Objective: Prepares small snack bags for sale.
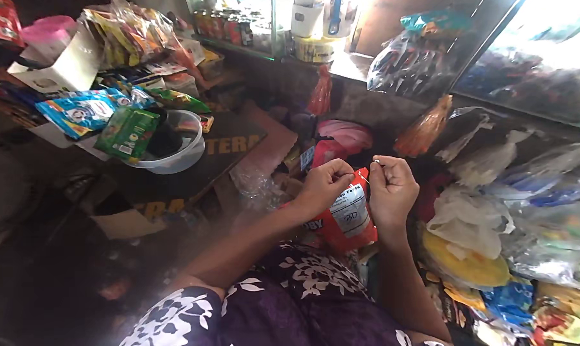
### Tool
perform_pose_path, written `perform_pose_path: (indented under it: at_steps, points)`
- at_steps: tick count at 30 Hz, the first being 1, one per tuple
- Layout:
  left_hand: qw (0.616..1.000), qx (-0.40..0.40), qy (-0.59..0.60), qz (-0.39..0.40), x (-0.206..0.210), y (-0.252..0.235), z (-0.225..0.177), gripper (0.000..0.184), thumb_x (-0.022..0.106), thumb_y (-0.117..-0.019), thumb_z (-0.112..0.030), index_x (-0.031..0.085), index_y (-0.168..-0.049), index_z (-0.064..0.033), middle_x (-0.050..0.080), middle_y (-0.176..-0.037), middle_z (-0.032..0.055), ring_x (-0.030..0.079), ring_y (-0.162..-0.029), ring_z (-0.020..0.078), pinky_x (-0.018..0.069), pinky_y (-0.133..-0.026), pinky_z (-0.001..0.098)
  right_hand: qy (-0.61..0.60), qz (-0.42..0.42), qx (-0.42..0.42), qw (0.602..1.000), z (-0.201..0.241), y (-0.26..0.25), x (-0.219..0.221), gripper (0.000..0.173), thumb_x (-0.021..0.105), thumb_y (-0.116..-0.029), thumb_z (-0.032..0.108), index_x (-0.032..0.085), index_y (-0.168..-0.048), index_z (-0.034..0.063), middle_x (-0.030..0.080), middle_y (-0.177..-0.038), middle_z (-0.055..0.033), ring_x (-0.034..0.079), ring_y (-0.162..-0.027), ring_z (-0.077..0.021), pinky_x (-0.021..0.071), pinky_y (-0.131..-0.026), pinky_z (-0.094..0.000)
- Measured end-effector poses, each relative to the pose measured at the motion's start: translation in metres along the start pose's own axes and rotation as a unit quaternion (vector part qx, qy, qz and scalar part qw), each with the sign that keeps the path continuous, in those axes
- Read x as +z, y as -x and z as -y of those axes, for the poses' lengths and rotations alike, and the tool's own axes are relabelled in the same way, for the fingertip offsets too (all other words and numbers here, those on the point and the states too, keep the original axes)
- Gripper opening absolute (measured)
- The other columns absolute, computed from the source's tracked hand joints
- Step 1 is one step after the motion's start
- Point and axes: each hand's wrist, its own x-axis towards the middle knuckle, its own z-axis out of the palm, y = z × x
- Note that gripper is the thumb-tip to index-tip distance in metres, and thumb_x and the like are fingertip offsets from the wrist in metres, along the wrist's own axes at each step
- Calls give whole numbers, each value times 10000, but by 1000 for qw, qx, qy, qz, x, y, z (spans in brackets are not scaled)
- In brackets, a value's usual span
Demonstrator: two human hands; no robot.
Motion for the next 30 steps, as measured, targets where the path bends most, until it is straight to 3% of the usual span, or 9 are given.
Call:
perform_pose_path:
  at_steps: [2, 6, 11, 15, 18, 21, 25, 28, 30]
  points:
    - [998, 46, -35, -13, 3, 1, 5, 107, 587, -1020, -72, 653, -1012, 13, 624, -850, 61, 569, -692, 64, 496, -649, 216, 23, -7, -11, 1000, 0, 0, 0, 177, 580, -974, 25, 666, -1077, -89, 609, -752, -63, 467, -596, 42, 411, -581, -107]
    - [979, 145, -131, -49, 10, -2, 14, 126, 588, -992, -36, 685, -952, 33, 673, -862, 121, 650, -738, 160, 559, -693, 309, 70, -26, -20, 997, 2, 2, 3, 182, 570, -977, 29, 667, -1072, -93, 547, -662, -48, 426, -552, 8, 383, -548, -135]
    - [959, 192, -195, -66, 18, -5, 11, 135, 592, -986, -25, 686, -920, 46, 669, -840, 143, 671, -757, 224, 573, -713, 366, 104, -40, -29, 993, 7, 7, 10, 179, 551, -991, 40, 648, -1057, -95, 541, -640, -58, 441, -534, -16, 401, -543, -153]
    - [957, 210, -191, -52, 28, -5, 6, 132, 586, -976, 0, 685, -920, 68, 684, -862, 172, 697, -813, 273, 583, -755, 410, 75, -50, -11, 996, 5, 7, 8, 187, 543, -1010, 56, 620, -1080, -100, 593, -732, -84, 496, -583, -14, 446, -590, -158]
    - [962, 217, -161, -39, 30, -6, 7, 150, 560, -984, 9, 684, -934, 77, 681, -872, 175, 687, -813, 257, 575, -758, 389, 5, -50, 38, 998, 5, 3, 1, 184, 540, -1008, 62, 603, -1096, -87, 574, -764, -22, 477, -594, 63, 431, -592, -105]
    - [983, 153, -97, -29, 24, -9, 4, 148, 567, -1001, -17, 689, -992, 66, 684, -908, 149, 658, -781, 171, 563, -741, 314, -75, -39, 96, 992, 3, -1, -6, 144, 550, -1003, 67, 605, -1097, -28, 576, -762, 47, 496, -577, 80, 447, -558, -104]
    - [994, 101, -27, -32, 21, -10, 3, 113, 595, -997, -31, 677, -1000, 47, 640, -847, 85, 576, -701, 79, 503, -668, 227, -96, -28, 93, 991, 4, -2, -8, 137, 561, -989, 44, 618, -1093, -25, 595, -785, 54, 509, -582, 88, 454, -555, -96]
    - [997, 78, -3, -23, 22, -9, 4, 194, 591, -996, -15, 595, -1183, 39, 652, -852, 79, 591, -694, 83, 511, -652, 246, -111, -23, 93, 989, 3, -2, -8, 142, 564, -986, 39, 620, -1104, -17, 597, -803, 54, 506, -584, 82, 455, -558, -96]
    - [996, 89, 1, -30, 21, -10, 6, 123, 594, -988, -3, 602, -1106, 30, 633, -856, 75, 591, -702, 85, 516, -652, 242, -130, -21, 88, 987, 3, -1, -7, 158, 568, -983, 36, 613, -1129, -4, 597, -783, 77, 517, -581, 82, 464, -556, -99]
